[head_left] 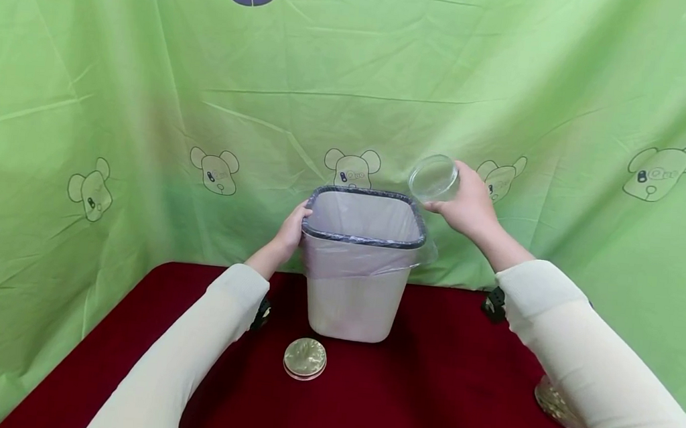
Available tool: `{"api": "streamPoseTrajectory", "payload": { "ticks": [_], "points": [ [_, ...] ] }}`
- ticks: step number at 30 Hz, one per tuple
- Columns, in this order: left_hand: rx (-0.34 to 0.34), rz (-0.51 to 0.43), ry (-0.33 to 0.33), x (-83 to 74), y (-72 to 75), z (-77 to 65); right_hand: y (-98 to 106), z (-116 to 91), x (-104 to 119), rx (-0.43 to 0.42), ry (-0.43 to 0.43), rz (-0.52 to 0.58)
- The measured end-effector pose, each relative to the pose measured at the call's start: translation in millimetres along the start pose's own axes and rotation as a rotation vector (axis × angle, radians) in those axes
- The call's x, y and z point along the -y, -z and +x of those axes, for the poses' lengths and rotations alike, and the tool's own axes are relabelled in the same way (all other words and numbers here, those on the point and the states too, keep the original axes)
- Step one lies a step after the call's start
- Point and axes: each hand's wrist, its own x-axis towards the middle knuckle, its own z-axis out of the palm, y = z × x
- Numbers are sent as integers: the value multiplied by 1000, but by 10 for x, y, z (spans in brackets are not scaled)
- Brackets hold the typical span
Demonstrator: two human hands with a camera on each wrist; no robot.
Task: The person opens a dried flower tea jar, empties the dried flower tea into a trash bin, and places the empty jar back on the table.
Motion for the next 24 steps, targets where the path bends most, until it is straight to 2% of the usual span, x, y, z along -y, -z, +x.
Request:
{"api": "streamPoseTrajectory", "payload": {
  "ticks": [9,16,24],
  "points": [
    [4,12,-5,9,1,5,104,-100,-138,6,-120,90],
    [-12,13,-6,24,13,4,121,-198,-206,32,-165,147],
    [12,13,-12,22,15,15,165,-311,-302,85,-198,205]
  ]
}}
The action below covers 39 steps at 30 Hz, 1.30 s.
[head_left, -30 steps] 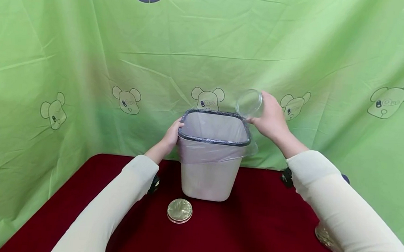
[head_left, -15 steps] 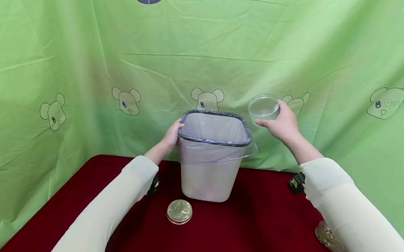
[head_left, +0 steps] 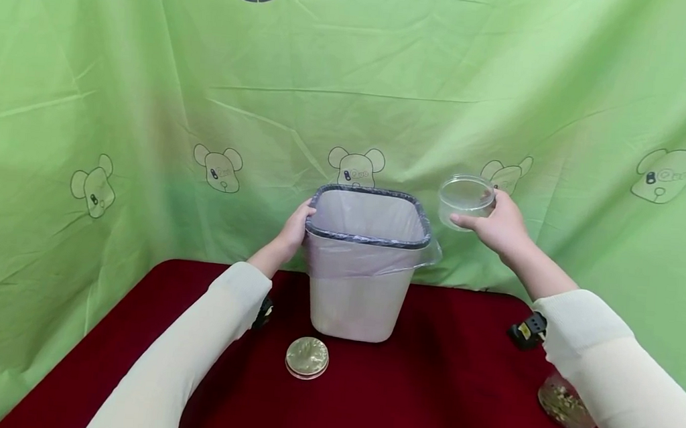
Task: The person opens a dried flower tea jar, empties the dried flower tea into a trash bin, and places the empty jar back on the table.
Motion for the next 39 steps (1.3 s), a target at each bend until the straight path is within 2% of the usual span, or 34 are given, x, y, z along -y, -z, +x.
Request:
{"api": "streamPoseTrajectory", "payload": {
  "ticks": [11,19,39],
  "points": [
    [-1,-14,11,-6,4,-1,11,-146,-210,49,-53,10],
    [-24,-12,22,1,-8,-6,-105,-220,-412,54,-74,20],
    [-7,-30,4,-20,-14,-27,-408,-418,-751,101,-122,72]
  ]
}}
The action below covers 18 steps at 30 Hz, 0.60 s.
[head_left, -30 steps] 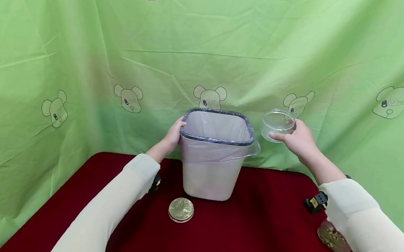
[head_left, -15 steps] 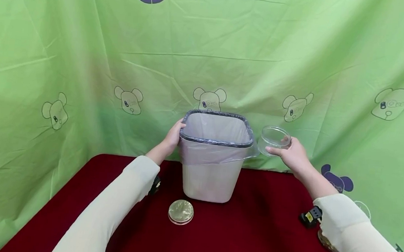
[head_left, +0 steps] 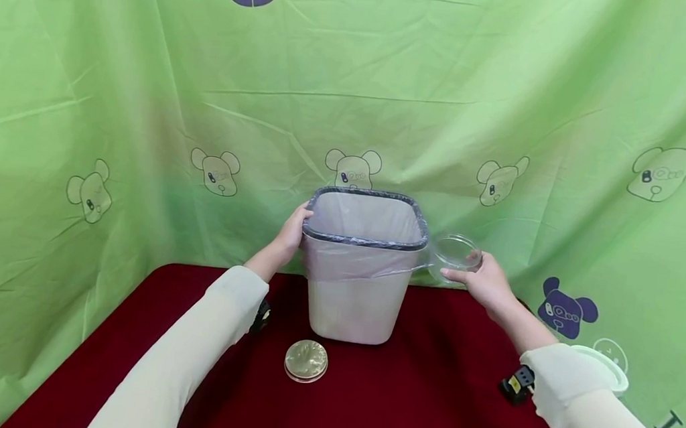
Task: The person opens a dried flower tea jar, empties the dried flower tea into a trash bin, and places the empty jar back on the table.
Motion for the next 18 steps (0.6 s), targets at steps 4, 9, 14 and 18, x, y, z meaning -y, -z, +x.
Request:
{"api": "streamPoseTrajectory", "payload": {
  "ticks": [4,9,14,18],
  "points": [
    [2,10,2,-3,5,3,-80,-10,-127,18,-8,-1],
    [7,37,10,-12,14,2,-191,-22,-268,37,-13,-7],
    [11,36,10,-16,9,-5,-300,-47,-389,54,-19,4],
    [10,22,6,-12,4,-9,-389,-72,-462,70,-6,20]
  ]
}}
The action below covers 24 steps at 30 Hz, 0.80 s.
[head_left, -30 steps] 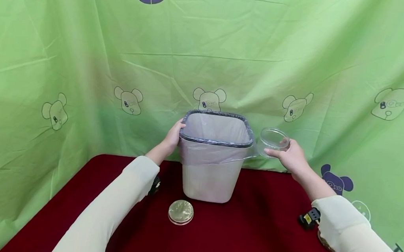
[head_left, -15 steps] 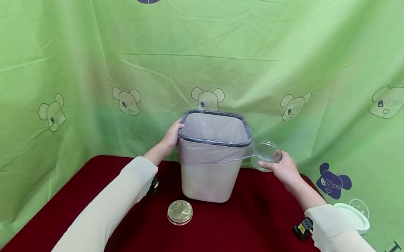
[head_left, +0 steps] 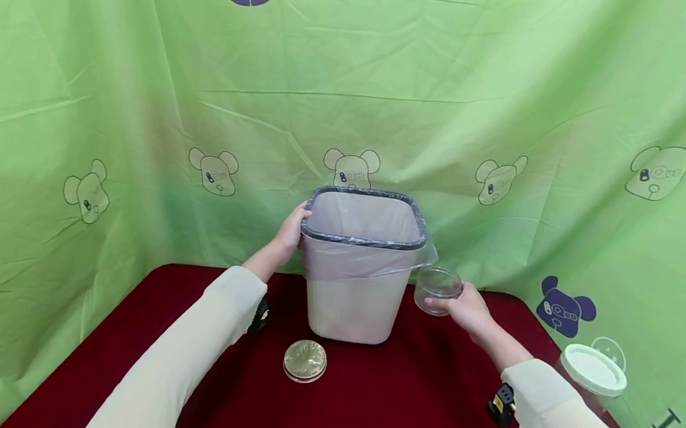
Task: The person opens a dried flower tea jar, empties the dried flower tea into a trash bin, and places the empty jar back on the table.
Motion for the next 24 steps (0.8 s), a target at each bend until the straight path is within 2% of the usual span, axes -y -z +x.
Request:
{"api": "streamPoseTrajectory", "payload": {
  "ticks": [10,24],
  "points": [
    [1,-5,0,6,-7,8,-205,-80,-141,61,-10,91],
    [13,36,19,-39,2,-36,-426,-134,-308,98,-96,19]
  ]
}}
